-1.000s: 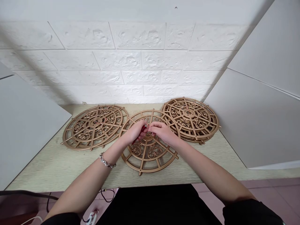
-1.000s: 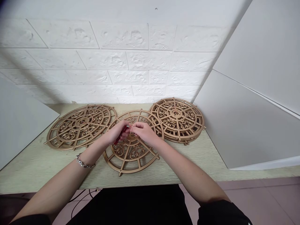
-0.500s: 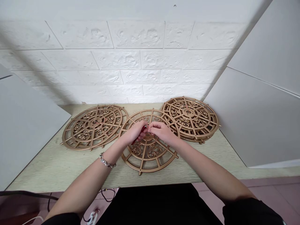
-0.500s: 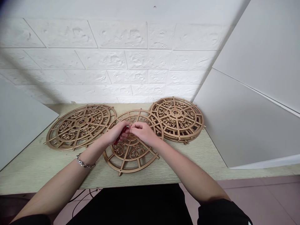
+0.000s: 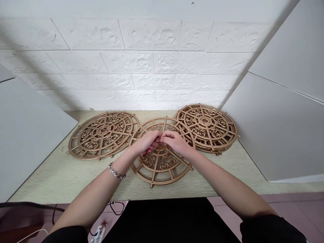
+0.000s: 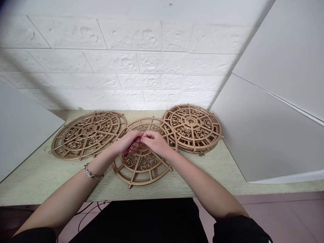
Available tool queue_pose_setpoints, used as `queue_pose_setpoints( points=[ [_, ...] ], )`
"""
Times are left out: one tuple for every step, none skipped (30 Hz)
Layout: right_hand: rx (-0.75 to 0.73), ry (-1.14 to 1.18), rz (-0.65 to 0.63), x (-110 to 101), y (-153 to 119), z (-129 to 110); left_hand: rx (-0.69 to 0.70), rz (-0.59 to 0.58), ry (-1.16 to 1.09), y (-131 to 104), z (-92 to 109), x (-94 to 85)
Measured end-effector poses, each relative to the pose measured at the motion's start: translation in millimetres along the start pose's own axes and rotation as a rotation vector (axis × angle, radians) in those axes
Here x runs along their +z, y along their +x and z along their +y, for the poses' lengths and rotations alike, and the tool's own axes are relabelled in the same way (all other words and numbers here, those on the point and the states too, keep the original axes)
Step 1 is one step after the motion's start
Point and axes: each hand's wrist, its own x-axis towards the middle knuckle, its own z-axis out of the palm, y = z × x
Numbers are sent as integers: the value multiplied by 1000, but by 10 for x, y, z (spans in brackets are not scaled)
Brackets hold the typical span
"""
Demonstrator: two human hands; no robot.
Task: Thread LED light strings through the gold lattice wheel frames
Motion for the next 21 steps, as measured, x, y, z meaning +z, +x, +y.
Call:
queue_pose_setpoints(
  points=[
    [4,-2,3,2,-4,-7,-1,0,-1,3,-7,-1],
    [8,-3,4,6,-8,-14,2,1,-4,5,-13,-1],
    [13,-5,7,10,-12,-19,8,5,-8,7,-17,0],
    [18,-6,13,14,-16,-21,15,10,-13,8,-20,2],
    [22,-3,20,19,-18,-20,22,17,-17,8,-20,5],
    [25,4,29,22,-20,-15,29,26,-20,8,-19,9],
    [26,12,37,25,-19,-8,36,37,-22,7,-17,13],
    [23,19,44,27,-18,1,42,47,-22,5,-13,18],
    [19,27,49,28,-15,11,46,56,-23,2,-9,23],
    [13,33,52,27,-12,19,49,63,-23,-1,-4,28],
    [7,36,56,26,-9,26,50,69,-24,-5,0,33],
    [0,37,62,24,-6,31,49,74,-23,-9,5,38],
    [-7,39,68,22,-4,33,47,78,-20,-12,9,42],
    [-12,42,74,21,-1,35,46,80,-16,-14,13,46],
    [-14,42,79,20,1,36,47,79,-11,-15,17,49],
    [-14,43,83,19,3,36,50,75,-9,-15,20,51],
    [-13,43,88,19,4,37,48,68,-8,-14,23,53],
    [-10,42,92,19,5,38,43,58,-9,-12,26,55],
    [-7,38,97,20,6,38,37,48,-13,-11,28,56],
    [-5,35,102,20,7,38,27,40,-19,-9,31,56],
    [-2,33,105,20,7,35,17,35,-24,-9,33,55]
  ],
)
